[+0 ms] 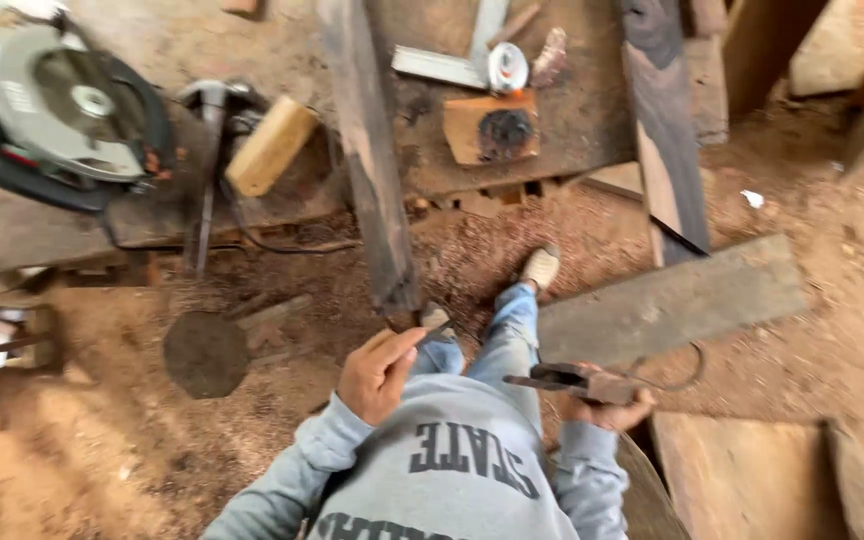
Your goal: The person assembles a wooden picture frame on a workbench. They apply glue to the frame joints with a small stick, fit the corner pieces together, hammer nails into the frame, and reposition the frame on the bench while working around the tools.
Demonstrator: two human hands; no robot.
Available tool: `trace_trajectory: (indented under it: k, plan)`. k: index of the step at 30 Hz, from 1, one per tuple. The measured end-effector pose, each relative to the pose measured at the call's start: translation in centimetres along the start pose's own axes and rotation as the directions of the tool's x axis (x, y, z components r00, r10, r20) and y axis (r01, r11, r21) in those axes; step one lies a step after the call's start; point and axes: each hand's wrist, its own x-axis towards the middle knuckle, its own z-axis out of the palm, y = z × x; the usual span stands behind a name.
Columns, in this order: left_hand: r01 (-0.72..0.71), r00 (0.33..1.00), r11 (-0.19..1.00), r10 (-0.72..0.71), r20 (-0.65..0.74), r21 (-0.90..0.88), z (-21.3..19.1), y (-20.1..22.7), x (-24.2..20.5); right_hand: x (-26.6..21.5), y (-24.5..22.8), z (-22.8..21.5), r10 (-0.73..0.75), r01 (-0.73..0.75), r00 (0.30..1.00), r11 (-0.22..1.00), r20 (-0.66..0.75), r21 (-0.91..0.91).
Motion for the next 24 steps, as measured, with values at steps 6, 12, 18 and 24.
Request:
trace_trajectory:
  k: [6, 12, 18, 24]
  plan:
    - [0.084, 0.990, 0.989, -0.070, -0.120, 0.122, -0.5, -2.5, 0.6, 3.2, -1.2, -2.4, -0.005, 0.004, 1.000, 0.998, 0.011, 0.069]
    - [0.171, 0.974, 0.975, -0.146, -0.173, 0.144, -0.8, -2.4, 0.9, -0.3, -2.9, 3.9, 0.043, -0.041, 0.999, 0.996, 0.029, -0.082]
    - [0.134, 0.986, 0.974, -0.114, -0.120, 0.184, 0.2, -1.2, 1.5, 1.9, -3.0, -1.4, -0.113, 0.115, 0.993, 0.992, -0.040, 0.047]
    - [0.157, 0.983, 0.975, -0.138, -0.124, 0.159, -0.1, -0.5, 0.7, -1.9, -1.9, 1.9, -0.150, 0.119, 0.960, 0.983, 0.237, 0.143]
